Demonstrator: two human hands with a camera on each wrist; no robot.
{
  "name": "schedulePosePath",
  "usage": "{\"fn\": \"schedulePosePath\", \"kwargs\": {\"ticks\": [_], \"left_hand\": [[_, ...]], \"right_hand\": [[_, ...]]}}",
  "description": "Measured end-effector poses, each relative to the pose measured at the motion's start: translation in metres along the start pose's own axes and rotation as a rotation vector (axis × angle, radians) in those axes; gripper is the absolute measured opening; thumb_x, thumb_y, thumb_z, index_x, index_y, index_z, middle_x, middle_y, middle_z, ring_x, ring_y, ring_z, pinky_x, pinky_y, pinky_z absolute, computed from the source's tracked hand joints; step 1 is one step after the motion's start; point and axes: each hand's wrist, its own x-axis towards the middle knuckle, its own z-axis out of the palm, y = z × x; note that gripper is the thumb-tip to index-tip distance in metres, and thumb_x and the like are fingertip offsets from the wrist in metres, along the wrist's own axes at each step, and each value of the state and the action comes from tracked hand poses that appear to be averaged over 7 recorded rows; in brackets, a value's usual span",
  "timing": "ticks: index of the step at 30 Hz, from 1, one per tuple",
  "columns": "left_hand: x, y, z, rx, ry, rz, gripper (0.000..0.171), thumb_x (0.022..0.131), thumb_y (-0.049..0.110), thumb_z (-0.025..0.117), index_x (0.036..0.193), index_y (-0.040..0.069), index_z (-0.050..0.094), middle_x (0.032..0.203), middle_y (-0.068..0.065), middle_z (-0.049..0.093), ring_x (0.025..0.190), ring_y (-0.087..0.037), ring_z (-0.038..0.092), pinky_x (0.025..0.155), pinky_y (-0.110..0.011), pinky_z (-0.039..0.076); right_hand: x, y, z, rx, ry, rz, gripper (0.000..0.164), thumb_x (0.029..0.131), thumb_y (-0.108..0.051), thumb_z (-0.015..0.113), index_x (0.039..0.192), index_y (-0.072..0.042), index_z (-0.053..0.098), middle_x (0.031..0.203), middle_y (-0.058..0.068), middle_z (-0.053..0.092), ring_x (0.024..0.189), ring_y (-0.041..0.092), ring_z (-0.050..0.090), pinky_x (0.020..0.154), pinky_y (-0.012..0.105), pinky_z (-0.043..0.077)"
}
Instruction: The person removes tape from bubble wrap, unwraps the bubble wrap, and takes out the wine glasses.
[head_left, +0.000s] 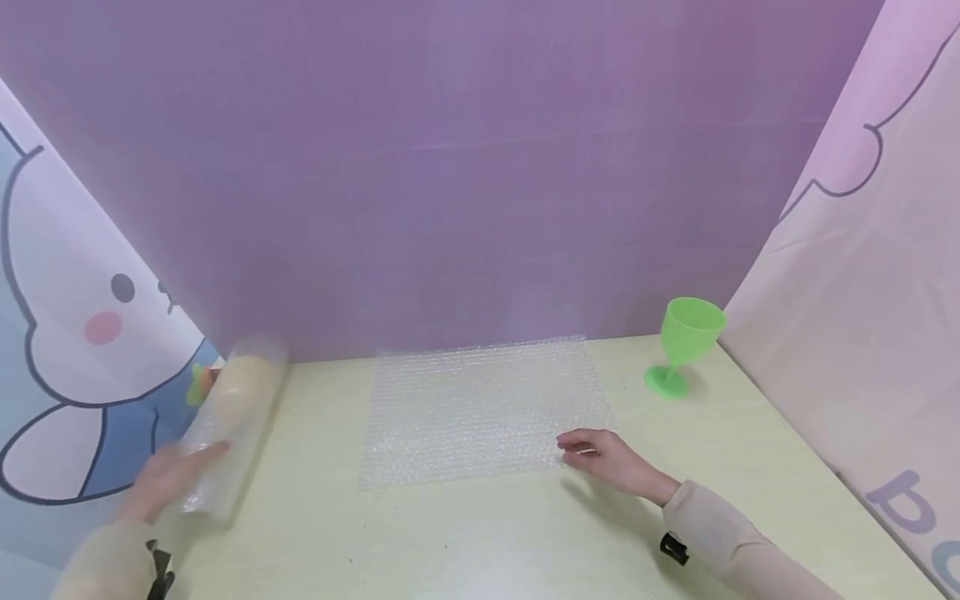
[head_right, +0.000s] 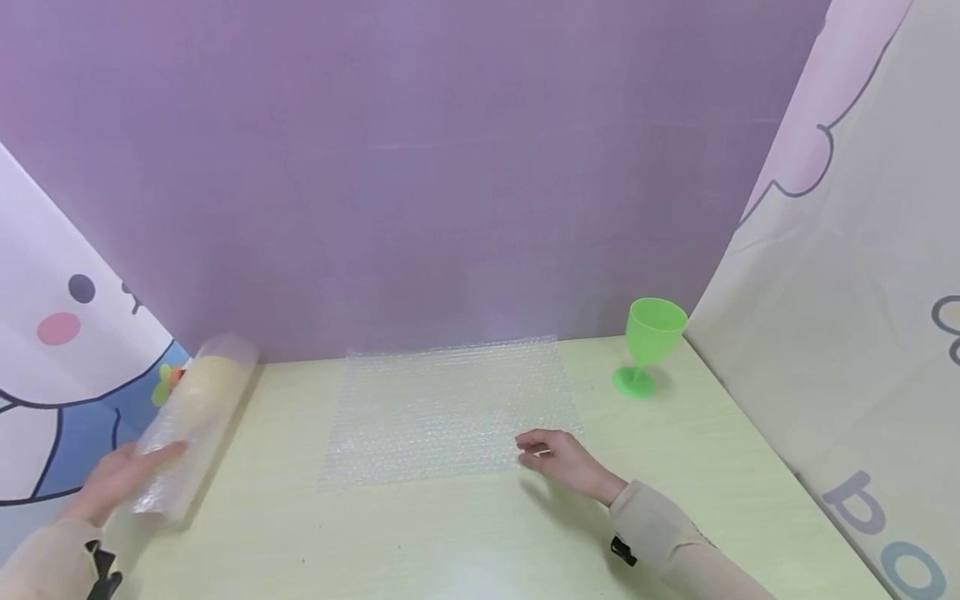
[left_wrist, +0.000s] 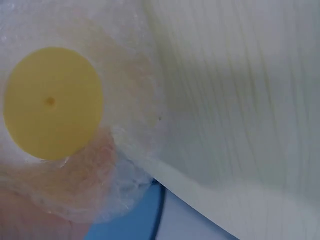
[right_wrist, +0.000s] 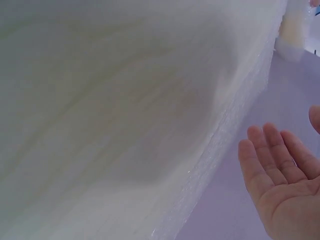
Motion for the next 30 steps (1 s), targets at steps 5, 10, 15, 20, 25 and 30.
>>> {"fn": "schedulePosePath", "kwargs": {"ticks": [5, 10, 15, 20, 25, 30], "left_hand": [[-0.008, 0.016, 0.010, 0.009, 0.049, 0.080, 0.104, 0.086, 0.065, 0.038, 0.135, -0.021, 0.005, 0.130, -0.044, 0.023, 0.111, -0.053, 0.037, 0.089, -0.062, 0.037], [-0.017, 0.030, 0.022, 0.024, 0.106, 0.126, 0.101, 0.087, 0.064, 0.039, 0.135, -0.021, 0.014, 0.131, -0.043, 0.026, 0.114, -0.053, 0.037, 0.091, -0.061, 0.035], [-0.028, 0.046, 0.033, 0.040, 0.111, 0.157, 0.102, 0.086, 0.063, 0.041, 0.137, -0.020, 0.011, 0.135, -0.044, 0.021, 0.120, -0.056, 0.028, 0.095, -0.063, 0.030], [-0.040, 0.072, 0.045, 0.003, 0.070, 0.144, 0.106, 0.084, 0.066, 0.044, 0.140, -0.015, 0.005, 0.140, -0.041, 0.014, 0.125, -0.057, 0.018, 0.100, -0.065, 0.023], [-0.050, 0.092, 0.059, -0.029, 0.037, 0.142, 0.105, 0.084, 0.065, 0.045, 0.141, -0.013, 0.004, 0.141, -0.039, 0.013, 0.127, -0.055, 0.017, 0.102, -0.064, 0.020], [-0.059, 0.110, 0.077, -0.048, 0.007, 0.161, 0.103, 0.084, 0.064, 0.047, 0.141, -0.012, 0.007, 0.143, -0.038, 0.014, 0.128, -0.054, 0.019, 0.104, -0.063, 0.020]], "right_hand": [[-0.001, 0.001, 0.000, 0.006, -0.008, 0.001, 0.039, 0.091, -0.017, 0.055, 0.120, 0.010, 0.053, 0.117, 0.025, 0.058, 0.107, 0.036, 0.056, 0.090, 0.038, 0.049], [-0.002, 0.001, -0.002, -0.001, -0.015, 0.009, 0.039, 0.091, -0.017, 0.055, 0.120, 0.010, 0.053, 0.118, 0.025, 0.057, 0.107, 0.035, 0.056, 0.090, 0.038, 0.049], [-0.002, 0.000, -0.003, 0.002, -0.020, -0.002, 0.039, 0.091, -0.017, 0.056, 0.120, 0.010, 0.053, 0.117, 0.024, 0.058, 0.106, 0.035, 0.057, 0.090, 0.037, 0.049], [0.000, -0.001, -0.001, 0.004, -0.022, -0.016, 0.040, 0.091, -0.018, 0.055, 0.119, 0.010, 0.053, 0.117, 0.024, 0.058, 0.105, 0.035, 0.057, 0.089, 0.037, 0.050], [0.002, -0.001, 0.002, 0.013, -0.038, -0.026, 0.040, 0.091, -0.018, 0.055, 0.119, 0.011, 0.053, 0.117, 0.025, 0.058, 0.105, 0.035, 0.058, 0.089, 0.034, 0.051], [0.001, -0.002, 0.003, 0.021, -0.037, -0.012, 0.040, 0.091, -0.018, 0.056, 0.120, 0.010, 0.053, 0.118, 0.025, 0.058, 0.106, 0.035, 0.057, 0.089, 0.035, 0.050]]}}
